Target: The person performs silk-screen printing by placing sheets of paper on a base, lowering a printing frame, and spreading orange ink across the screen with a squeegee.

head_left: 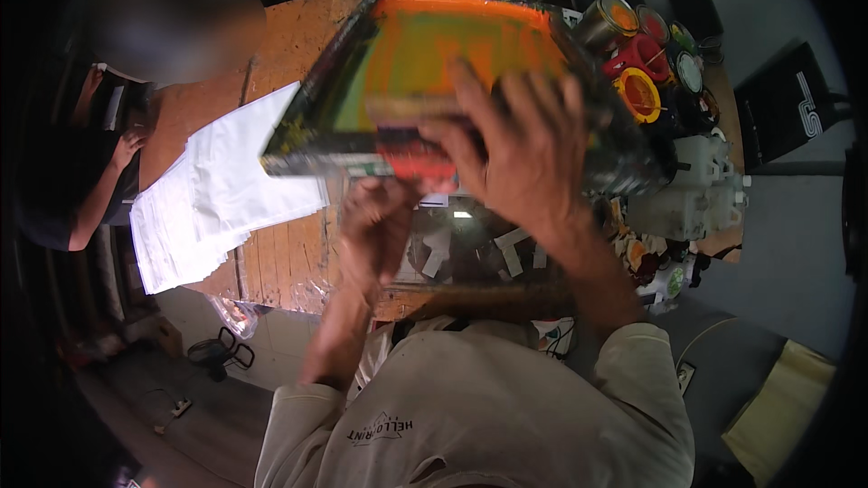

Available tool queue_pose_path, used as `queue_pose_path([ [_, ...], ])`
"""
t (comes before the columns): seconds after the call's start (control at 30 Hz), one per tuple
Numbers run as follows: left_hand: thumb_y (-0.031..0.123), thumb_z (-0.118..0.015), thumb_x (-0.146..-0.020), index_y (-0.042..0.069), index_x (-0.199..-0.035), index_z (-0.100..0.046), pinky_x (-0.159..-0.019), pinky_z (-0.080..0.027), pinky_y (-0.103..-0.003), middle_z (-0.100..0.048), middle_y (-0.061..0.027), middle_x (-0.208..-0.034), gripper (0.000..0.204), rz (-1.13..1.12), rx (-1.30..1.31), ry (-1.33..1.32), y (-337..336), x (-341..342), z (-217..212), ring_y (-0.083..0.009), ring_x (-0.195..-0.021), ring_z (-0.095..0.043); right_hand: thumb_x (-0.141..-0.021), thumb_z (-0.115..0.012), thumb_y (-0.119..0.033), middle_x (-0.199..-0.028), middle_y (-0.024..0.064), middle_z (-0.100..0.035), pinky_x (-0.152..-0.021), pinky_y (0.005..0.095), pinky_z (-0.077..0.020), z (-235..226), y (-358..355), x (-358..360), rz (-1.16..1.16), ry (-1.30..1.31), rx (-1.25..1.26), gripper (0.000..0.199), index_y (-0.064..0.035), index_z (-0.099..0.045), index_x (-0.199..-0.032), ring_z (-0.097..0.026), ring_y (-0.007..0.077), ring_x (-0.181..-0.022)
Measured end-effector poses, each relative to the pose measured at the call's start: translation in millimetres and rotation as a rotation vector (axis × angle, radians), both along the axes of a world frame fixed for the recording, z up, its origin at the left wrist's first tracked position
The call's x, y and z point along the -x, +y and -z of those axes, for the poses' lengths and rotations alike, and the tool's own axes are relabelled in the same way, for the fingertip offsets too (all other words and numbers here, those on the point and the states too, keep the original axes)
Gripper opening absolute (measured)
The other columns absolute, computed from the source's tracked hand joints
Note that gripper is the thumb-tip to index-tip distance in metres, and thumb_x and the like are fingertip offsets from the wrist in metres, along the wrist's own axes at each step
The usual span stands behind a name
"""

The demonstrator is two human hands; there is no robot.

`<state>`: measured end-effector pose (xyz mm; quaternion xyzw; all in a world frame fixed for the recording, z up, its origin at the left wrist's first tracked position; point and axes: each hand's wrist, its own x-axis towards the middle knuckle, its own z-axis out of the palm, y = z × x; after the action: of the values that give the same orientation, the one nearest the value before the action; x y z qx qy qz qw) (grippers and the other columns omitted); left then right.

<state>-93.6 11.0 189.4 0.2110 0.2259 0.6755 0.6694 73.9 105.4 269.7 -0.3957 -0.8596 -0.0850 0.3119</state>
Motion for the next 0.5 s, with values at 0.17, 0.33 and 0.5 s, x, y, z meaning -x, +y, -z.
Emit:
queue_pose_path([
  [0.17, 0.027, -0.062, -0.097, 0.001, -0.111, -0.067, -0.097, -0.047, -0.053, -0.066, -0.0153, -0.116, 0.030, -0.302, 0.450, 0.925, 86, 57, 86, -0.0343, -0.107, -0.065, -0.094, -0.066, -0.051, -0.096, 0.0083, -0.072, -0.064, 0.0382, -0.0436, -67, 62, 7, -0.011, -0.012, 0.178, 0.049, -0.0121, -0.070, -0.124, -0.063, 0.0256, -0.072],
  [0.33, 0.037, -0.074, -0.089, 0.004, -0.099, -0.070, -0.094, -0.046, -0.046, -0.055, -0.0146, -0.116, 0.035, -0.290, 0.574, 2.089, 87, 51, 165, -0.0361, -0.116, -0.054, -0.102, -0.055, -0.028, -0.056, 0.0052, -0.060, -0.049, 0.0308, -0.0464, -148, 92, 12, 0.068, -0.155, 0.634, 0.038, -0.0033, -0.064, -0.075, -0.059, 0.0102, -0.050],
  [0.5, 0.029, -0.077, -0.089, 0.002, -0.095, -0.070, -0.071, -0.054, -0.042, -0.067, -0.0190, -0.094, 0.029, -0.300, 0.305, 1.714, 98, 59, 156, -0.0317, -0.080, -0.069, -0.101, -0.057, -0.030, -0.054, 0.0027, -0.055, -0.049, 0.0312, -0.0433, -170, 115, 34, 0.216, -0.008, 0.660, 0.038, -0.0042, -0.063, -0.075, -0.055, 0.0103, -0.048],
])
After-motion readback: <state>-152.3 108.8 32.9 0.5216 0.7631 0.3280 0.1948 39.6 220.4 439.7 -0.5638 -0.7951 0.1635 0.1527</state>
